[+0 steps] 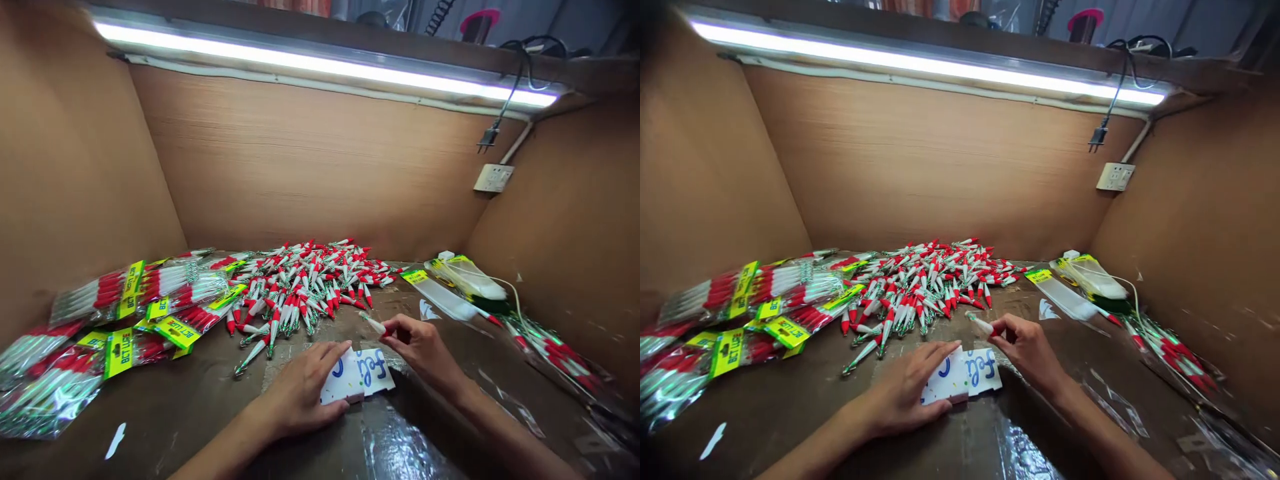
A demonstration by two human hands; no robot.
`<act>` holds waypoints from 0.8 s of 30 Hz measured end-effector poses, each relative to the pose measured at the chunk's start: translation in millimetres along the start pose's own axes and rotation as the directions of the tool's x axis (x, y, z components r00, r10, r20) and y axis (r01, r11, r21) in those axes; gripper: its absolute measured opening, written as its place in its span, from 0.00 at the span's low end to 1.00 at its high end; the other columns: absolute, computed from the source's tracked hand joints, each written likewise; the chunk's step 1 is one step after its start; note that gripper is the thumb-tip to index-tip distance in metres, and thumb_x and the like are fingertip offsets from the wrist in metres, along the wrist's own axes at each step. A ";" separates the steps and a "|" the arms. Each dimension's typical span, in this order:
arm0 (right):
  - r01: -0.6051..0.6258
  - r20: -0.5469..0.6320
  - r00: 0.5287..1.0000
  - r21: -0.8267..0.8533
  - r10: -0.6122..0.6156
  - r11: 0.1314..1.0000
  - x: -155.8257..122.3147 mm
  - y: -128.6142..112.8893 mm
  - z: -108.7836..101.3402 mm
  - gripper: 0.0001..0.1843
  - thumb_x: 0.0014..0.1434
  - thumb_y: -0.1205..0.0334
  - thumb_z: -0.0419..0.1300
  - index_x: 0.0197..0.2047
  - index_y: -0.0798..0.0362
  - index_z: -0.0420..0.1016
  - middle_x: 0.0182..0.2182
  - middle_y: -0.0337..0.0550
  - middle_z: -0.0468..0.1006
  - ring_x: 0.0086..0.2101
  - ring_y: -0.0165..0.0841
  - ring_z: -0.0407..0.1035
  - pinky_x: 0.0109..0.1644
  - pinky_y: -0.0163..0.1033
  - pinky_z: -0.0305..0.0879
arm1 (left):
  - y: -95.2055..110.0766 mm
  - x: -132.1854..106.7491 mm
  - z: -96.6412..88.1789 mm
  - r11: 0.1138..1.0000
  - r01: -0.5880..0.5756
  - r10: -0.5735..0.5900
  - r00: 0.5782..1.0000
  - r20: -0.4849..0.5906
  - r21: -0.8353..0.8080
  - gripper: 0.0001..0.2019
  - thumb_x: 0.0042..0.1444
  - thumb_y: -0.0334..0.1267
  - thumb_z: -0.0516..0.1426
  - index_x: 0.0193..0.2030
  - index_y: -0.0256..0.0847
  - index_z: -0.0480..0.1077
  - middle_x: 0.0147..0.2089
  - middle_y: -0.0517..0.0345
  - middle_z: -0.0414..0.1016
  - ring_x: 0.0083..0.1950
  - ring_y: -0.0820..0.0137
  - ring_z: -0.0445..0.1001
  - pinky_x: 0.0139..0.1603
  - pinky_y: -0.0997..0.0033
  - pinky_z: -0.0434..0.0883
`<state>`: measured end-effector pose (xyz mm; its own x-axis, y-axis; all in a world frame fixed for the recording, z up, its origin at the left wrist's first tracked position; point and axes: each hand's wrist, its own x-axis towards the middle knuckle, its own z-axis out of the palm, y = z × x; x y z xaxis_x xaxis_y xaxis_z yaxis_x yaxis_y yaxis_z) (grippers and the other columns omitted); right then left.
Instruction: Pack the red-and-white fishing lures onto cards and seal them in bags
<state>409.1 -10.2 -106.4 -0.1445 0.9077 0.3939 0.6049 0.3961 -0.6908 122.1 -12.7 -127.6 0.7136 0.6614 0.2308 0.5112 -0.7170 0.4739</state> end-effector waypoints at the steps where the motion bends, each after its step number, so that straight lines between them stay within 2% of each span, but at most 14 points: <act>1: 0.050 -0.003 0.999 -0.057 -0.050 0.997 -4.2 1.8 -1.6 0.10 0.63 0.54 0.63 0.40 0.50 0.81 0.31 0.41 0.79 0.30 0.35 0.71 0.34 0.38 0.65 | 0.0 0.6 -0.2 1.000 0.012 -0.012 1.000 0.002 0.000 0.45 0.53 0.44 0.64 0.75 0.51 0.49 0.69 0.48 0.64 0.66 0.53 0.67 0.66 0.52 0.66; 4: 0.175 0.025 0.985 -0.155 -0.173 0.972 -8.5 6.4 -5.7 0.08 0.66 0.58 0.60 0.43 0.49 0.81 0.35 0.46 0.80 0.37 0.39 0.74 0.41 0.42 0.68 | -1.8 1.6 0.1 1.000 0.021 -0.021 1.000 -0.023 -0.001 0.45 0.55 0.45 0.63 0.76 0.51 0.46 0.70 0.47 0.63 0.67 0.52 0.66 0.67 0.51 0.65; 6: 0.210 0.035 0.978 -0.194 -0.207 0.958 -7.2 9.3 -9.7 0.09 0.68 0.59 0.58 0.44 0.48 0.81 0.37 0.46 0.80 0.38 0.40 0.74 0.43 0.42 0.69 | -4.5 1.6 0.5 1.000 0.012 -0.012 0.999 -0.050 -0.002 0.45 0.56 0.45 0.63 0.76 0.51 0.44 0.71 0.47 0.62 0.68 0.51 0.65 0.68 0.50 0.64; 9: 0.223 0.076 0.975 -0.249 -0.211 0.943 -4.9 14.1 -18.3 0.12 0.70 0.59 0.56 0.49 0.48 0.81 0.40 0.47 0.80 0.40 0.39 0.74 0.44 0.42 0.69 | -8.2 1.7 0.2 1.000 0.028 -0.028 0.997 -0.072 -0.007 0.46 0.56 0.44 0.63 0.76 0.51 0.43 0.72 0.47 0.61 0.68 0.51 0.65 0.68 0.51 0.64; 12: 0.233 0.212 0.962 -0.305 -0.172 0.923 -6.0 17.0 -21.6 0.15 0.71 0.60 0.53 0.50 0.45 0.82 0.40 0.46 0.80 0.38 0.37 0.74 0.42 0.39 0.68 | -8.3 1.7 -0.8 0.999 0.036 -0.036 0.995 -0.089 0.000 0.46 0.56 0.44 0.63 0.76 0.50 0.43 0.71 0.46 0.62 0.67 0.52 0.66 0.67 0.52 0.65; 15: 0.256 0.312 0.939 -0.342 -0.148 0.904 -10.8 12.0 -8.2 0.12 0.69 0.58 0.57 0.47 0.43 0.83 0.37 0.44 0.80 0.38 0.38 0.73 0.42 0.39 0.67 | -3.8 1.1 -1.0 1.000 0.009 -0.008 0.996 -0.084 0.008 0.46 0.55 0.43 0.63 0.76 0.48 0.43 0.70 0.45 0.62 0.68 0.53 0.65 0.68 0.52 0.64; 18: 0.259 0.324 0.935 -0.352 -0.143 0.900 -18.2 0.0 17.2 0.10 0.68 0.56 0.59 0.44 0.41 0.83 0.36 0.43 0.79 0.39 0.39 0.72 0.41 0.40 0.66 | 3.3 0.2 -0.9 1.000 -0.019 0.019 0.998 -0.056 -0.005 0.47 0.54 0.44 0.64 0.76 0.46 0.43 0.69 0.44 0.63 0.67 0.53 0.65 0.67 0.53 0.64; 21: 0.318 0.421 0.887 -0.254 -0.191 0.913 -24.0 -8.8 32.0 0.10 0.66 0.61 0.60 0.36 0.42 0.83 0.34 0.42 0.78 0.38 0.38 0.71 0.39 0.39 0.65 | 7.9 -0.9 -0.9 0.999 -0.029 0.029 1.000 -0.001 -0.018 0.49 0.52 0.45 0.65 0.76 0.44 0.44 0.67 0.43 0.65 0.65 0.51 0.67 0.66 0.52 0.65; 23: 0.351 0.526 0.820 -0.156 -0.223 0.923 -22.0 -9.2 28.0 0.10 0.65 0.65 0.61 0.35 0.42 0.82 0.37 0.42 0.79 0.39 0.37 0.71 0.41 0.38 0.65 | 8.1 -2.2 -0.2 1.000 -0.020 0.021 0.999 0.026 -0.015 0.50 0.52 0.48 0.65 0.76 0.43 0.44 0.66 0.42 0.66 0.63 0.50 0.68 0.64 0.51 0.66; 24: 0.349 0.563 0.795 -0.118 -0.227 0.930 -18.1 -8.5 22.8 0.10 0.65 0.65 0.60 0.38 0.42 0.82 0.39 0.43 0.79 0.41 0.37 0.72 0.43 0.39 0.66 | 7.7 -2.9 0.5 1.000 -0.017 0.017 0.999 0.031 -0.010 0.50 0.52 0.49 0.65 0.76 0.42 0.44 0.65 0.41 0.66 0.63 0.50 0.68 0.64 0.51 0.66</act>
<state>388.7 -26.8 -121.5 -0.6927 0.7097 0.1286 0.6044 0.6684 -0.4336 124.2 -20.2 -125.1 0.7367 0.6418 0.2128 0.4943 -0.7259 0.4782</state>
